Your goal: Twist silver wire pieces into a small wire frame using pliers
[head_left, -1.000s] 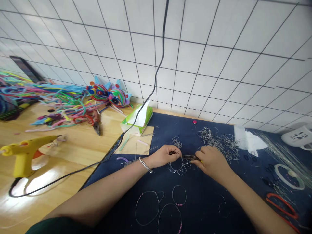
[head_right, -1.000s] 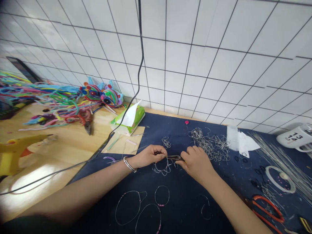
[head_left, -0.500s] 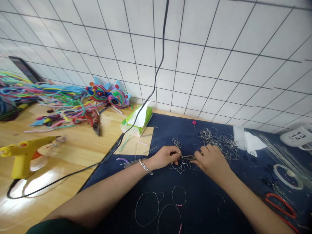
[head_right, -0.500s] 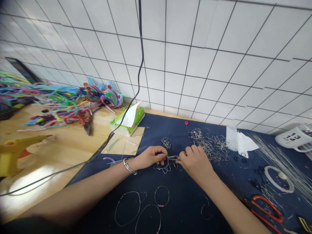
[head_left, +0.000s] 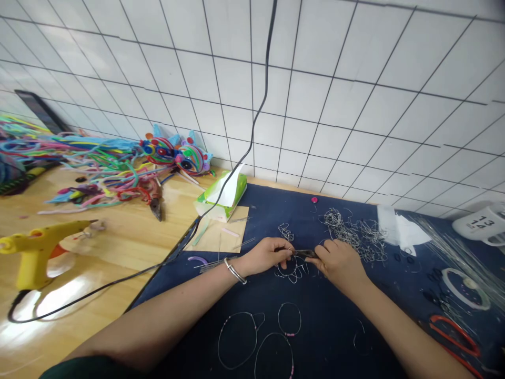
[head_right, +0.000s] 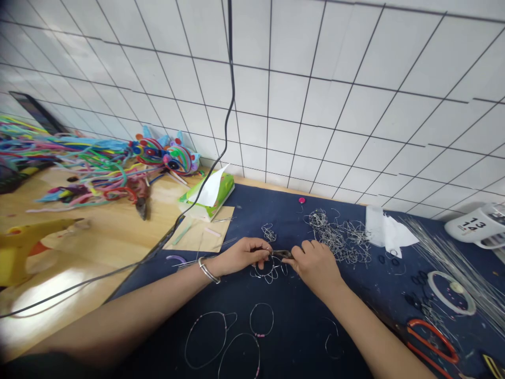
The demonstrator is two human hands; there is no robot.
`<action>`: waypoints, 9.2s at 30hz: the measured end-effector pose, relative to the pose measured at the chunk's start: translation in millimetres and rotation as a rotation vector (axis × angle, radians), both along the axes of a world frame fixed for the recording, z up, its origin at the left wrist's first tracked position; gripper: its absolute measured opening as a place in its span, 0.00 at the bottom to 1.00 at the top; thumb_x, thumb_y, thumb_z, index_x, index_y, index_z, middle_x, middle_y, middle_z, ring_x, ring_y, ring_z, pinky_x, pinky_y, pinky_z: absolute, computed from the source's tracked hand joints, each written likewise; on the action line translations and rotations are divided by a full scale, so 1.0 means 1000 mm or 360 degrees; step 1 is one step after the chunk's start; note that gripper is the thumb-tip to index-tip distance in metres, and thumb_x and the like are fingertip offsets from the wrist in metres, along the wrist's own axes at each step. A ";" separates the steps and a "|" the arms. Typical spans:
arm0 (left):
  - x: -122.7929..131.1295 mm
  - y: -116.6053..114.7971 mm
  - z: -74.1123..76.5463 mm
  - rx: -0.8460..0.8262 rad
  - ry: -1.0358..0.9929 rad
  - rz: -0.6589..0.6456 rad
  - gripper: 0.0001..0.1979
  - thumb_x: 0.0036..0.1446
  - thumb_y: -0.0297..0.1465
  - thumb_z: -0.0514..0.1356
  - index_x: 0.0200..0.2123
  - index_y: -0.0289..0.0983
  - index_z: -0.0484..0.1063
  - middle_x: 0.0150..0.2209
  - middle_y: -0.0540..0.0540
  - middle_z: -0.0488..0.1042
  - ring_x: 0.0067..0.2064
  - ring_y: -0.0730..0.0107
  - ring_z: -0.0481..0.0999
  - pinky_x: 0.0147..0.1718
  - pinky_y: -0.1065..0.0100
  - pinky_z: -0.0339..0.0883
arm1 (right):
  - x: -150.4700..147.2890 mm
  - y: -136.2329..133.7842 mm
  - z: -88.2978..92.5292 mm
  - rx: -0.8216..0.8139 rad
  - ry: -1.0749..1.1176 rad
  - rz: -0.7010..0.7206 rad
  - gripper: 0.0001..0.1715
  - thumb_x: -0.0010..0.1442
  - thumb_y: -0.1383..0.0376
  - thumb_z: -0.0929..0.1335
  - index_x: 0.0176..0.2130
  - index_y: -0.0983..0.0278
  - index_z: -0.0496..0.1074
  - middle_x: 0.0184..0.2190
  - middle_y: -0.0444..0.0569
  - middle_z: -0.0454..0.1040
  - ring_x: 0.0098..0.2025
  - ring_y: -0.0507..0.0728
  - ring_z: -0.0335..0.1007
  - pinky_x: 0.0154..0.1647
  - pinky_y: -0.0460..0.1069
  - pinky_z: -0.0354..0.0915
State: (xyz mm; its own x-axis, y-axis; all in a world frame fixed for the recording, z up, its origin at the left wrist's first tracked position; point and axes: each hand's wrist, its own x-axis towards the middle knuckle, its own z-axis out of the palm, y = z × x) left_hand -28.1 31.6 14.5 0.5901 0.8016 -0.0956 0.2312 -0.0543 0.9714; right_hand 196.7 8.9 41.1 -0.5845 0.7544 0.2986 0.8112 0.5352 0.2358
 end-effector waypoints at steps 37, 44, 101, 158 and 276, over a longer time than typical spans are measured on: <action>-0.002 0.004 0.001 -0.0230 -0.0345 0.0133 0.12 0.52 0.36 0.55 0.32 0.32 0.67 0.24 0.50 0.69 0.23 0.78 0.70 0.24 0.75 0.62 | -0.012 0.017 0.022 -0.0001 -0.0079 0.0064 0.16 0.56 0.54 0.60 0.29 0.64 0.65 0.26 0.49 0.60 0.32 0.55 0.52 0.34 0.49 0.47; -0.006 0.011 -0.001 -0.0182 -0.0283 0.0152 0.11 0.52 0.36 0.54 0.31 0.32 0.67 0.25 0.49 0.68 0.24 0.78 0.69 0.24 0.74 0.62 | -0.016 0.037 0.032 0.0040 -0.0183 0.0255 0.14 0.56 0.56 0.61 0.30 0.64 0.65 0.28 0.50 0.61 0.34 0.56 0.53 0.35 0.50 0.47; 0.006 0.043 0.034 0.0280 -0.0200 0.0444 0.08 0.51 0.33 0.53 0.30 0.35 0.68 0.22 0.51 0.68 0.22 0.77 0.68 0.25 0.73 0.62 | -0.012 0.063 0.049 0.0477 -0.0065 0.0079 0.09 0.56 0.70 0.59 0.30 0.64 0.68 0.26 0.50 0.63 0.34 0.56 0.51 0.36 0.51 0.45; 0.024 0.032 0.030 0.0200 -0.0432 0.0802 0.11 0.50 0.35 0.55 0.32 0.32 0.67 0.22 0.49 0.69 0.24 0.75 0.70 0.24 0.73 0.63 | -0.013 0.062 0.044 0.0441 0.0003 -0.0022 0.10 0.56 0.66 0.60 0.28 0.64 0.68 0.24 0.49 0.61 0.32 0.55 0.51 0.33 0.49 0.44; 0.029 0.029 0.027 -0.0084 -0.0669 0.0523 0.13 0.46 0.34 0.60 0.35 0.33 0.69 0.24 0.49 0.68 0.23 0.77 0.67 0.25 0.72 0.62 | 0.007 0.065 0.055 0.0151 -0.0155 0.0065 0.08 0.54 0.68 0.61 0.26 0.63 0.67 0.23 0.47 0.65 0.29 0.51 0.56 0.29 0.48 0.42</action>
State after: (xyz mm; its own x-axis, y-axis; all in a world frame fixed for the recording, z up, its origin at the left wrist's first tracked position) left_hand 0.9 60.6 41.9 0.3051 0.9510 0.0496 -0.1821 0.0071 0.9833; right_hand 204.1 73.9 95.9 -0.6436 0.7006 0.3079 0.7601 0.5386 0.3635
